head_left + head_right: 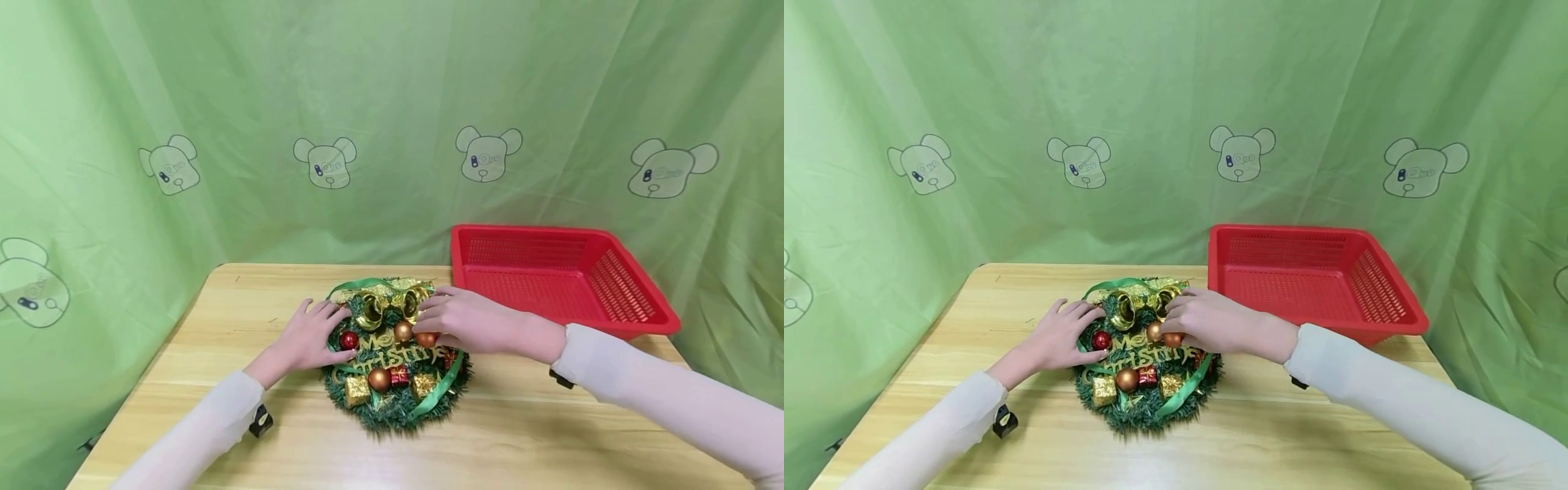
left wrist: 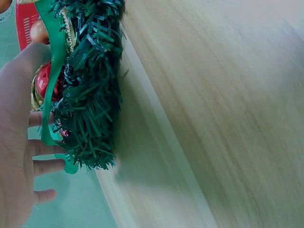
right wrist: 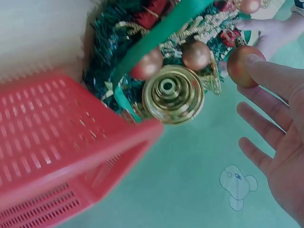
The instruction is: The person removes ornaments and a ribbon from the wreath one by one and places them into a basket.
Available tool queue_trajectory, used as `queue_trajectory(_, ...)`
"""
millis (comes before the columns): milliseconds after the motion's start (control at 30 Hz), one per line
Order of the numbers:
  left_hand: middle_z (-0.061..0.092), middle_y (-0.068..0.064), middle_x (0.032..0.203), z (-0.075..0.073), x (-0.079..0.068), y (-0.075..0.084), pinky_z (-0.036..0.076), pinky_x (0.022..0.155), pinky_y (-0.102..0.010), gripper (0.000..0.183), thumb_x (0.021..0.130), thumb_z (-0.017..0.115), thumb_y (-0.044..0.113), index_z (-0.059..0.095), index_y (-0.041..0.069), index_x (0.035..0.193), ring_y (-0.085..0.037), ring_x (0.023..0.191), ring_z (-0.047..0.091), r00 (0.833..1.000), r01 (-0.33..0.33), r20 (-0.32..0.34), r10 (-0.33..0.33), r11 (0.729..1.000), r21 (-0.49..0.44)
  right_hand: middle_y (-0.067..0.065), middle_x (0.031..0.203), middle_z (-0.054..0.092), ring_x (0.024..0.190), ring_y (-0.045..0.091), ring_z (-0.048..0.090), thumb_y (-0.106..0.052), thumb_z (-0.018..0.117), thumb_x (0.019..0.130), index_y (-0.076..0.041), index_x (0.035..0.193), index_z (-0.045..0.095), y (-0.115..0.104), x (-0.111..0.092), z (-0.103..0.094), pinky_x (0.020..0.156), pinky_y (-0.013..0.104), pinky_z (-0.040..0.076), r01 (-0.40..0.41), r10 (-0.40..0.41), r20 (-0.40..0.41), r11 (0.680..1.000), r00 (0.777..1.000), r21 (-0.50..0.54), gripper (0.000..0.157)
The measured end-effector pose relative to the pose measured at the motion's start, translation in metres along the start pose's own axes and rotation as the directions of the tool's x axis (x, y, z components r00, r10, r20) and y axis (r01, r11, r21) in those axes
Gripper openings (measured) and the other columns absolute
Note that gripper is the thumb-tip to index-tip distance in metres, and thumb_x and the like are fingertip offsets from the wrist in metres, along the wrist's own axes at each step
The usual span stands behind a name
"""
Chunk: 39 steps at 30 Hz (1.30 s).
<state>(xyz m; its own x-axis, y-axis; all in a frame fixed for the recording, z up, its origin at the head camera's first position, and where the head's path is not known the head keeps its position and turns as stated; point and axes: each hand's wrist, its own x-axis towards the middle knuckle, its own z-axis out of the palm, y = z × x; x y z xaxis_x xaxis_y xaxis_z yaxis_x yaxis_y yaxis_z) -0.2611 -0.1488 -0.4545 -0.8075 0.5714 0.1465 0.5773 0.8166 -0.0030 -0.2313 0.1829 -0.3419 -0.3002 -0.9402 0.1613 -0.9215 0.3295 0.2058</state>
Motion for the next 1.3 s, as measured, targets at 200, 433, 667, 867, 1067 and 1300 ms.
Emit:
queue_trajectory(200, 0.052, -0.016, 0.151, 0.0, 0.0, 0.0, 0.025, 0.122, -0.065, 0.086, 0.087, 0.056, 0.075, 0.048, 0.018, 0.15, -0.036, 0.141, 0.047, 1.0, -0.002, -0.005, 0.002, 1.0, 0.004, 0.0, 0.111, 0.077, 0.114, 0.024, 0.069, -0.015, 0.086, 0.081, -0.016, 0.111, 0.076, 0.003, 0.002, -0.017, 0.102, 0.046, 0.052, -0.004, 0.004, 0.002, 1.0, 1.0, -0.01, 0.031)
queue_trajectory(433, 0.051, -0.017, 0.152, 0.0, 0.0, 0.0, 0.025, 0.122, -0.066, 0.085, 0.087, 0.056, 0.075, 0.047, 0.018, 0.15, -0.038, 0.142, 0.047, 1.0, -0.007, -0.009, 0.007, 1.0, -0.004, 0.001, 0.109, 0.077, 0.111, 0.024, 0.069, -0.012, 0.084, 0.082, -0.015, 0.111, 0.076, 0.011, 0.002, -0.033, 0.099, 0.046, 0.053, -0.004, 0.003, -0.016, 0.998, 1.0, -0.063, 0.03)
queue_trajectory(667, 0.051, -0.017, 0.152, 0.001, 0.001, -0.001, 0.026, 0.121, -0.066, 0.086, 0.087, 0.055, 0.076, 0.047, 0.018, 0.15, -0.037, 0.141, 0.047, 1.0, -0.008, -0.013, 0.009, 1.0, 0.006, 0.001, 0.11, 0.077, 0.111, 0.024, 0.069, -0.014, 0.086, 0.081, -0.015, 0.112, 0.076, 0.015, -0.001, -0.042, 0.097, 0.045, 0.053, -0.02, 0.019, -0.014, 0.996, 1.0, -0.091, 0.033)
queue_trajectory(867, 0.052, -0.015, 0.151, 0.001, 0.001, -0.001, 0.025, 0.122, -0.066, 0.085, 0.087, 0.055, 0.077, 0.048, 0.019, 0.149, -0.035, 0.141, 0.047, 1.0, 0.0, -0.014, 0.0, 1.0, 0.009, 0.001, 0.11, 0.077, 0.11, 0.023, 0.069, -0.014, 0.086, 0.08, -0.016, 0.112, 0.076, 0.018, -0.005, -0.043, 0.095, 0.042, 0.052, -0.038, 0.038, -0.003, 0.995, 0.999, -0.093, 0.034)
queue_trajectory(1067, 0.052, -0.015, 0.151, 0.0, 0.002, -0.001, 0.025, 0.122, -0.066, 0.085, 0.087, 0.055, 0.077, 0.048, 0.019, 0.149, -0.035, 0.141, 0.047, 1.0, 0.0, -0.016, 0.001, 1.0, 0.009, 0.004, 0.112, 0.077, 0.111, 0.025, 0.07, -0.016, 0.086, 0.08, -0.015, 0.113, 0.077, 0.021, -0.01, -0.045, 0.096, 0.045, 0.054, -0.072, 0.072, 0.0, 0.992, 0.997, -0.103, 0.034)
queue_trajectory(1300, 0.052, -0.016, 0.151, 0.0, 0.002, 0.0, 0.026, 0.121, -0.066, 0.085, 0.087, 0.056, 0.076, 0.048, 0.018, 0.149, -0.036, 0.141, 0.048, 1.0, -0.006, -0.016, 0.006, 1.0, 0.003, 0.003, 0.108, 0.078, 0.109, 0.026, 0.071, -0.014, 0.088, 0.078, -0.014, 0.11, 0.077, 0.036, -0.02, -0.048, 0.099, 0.047, 0.053, -0.106, 0.103, -0.032, 0.99, 0.994, -0.092, 0.034)
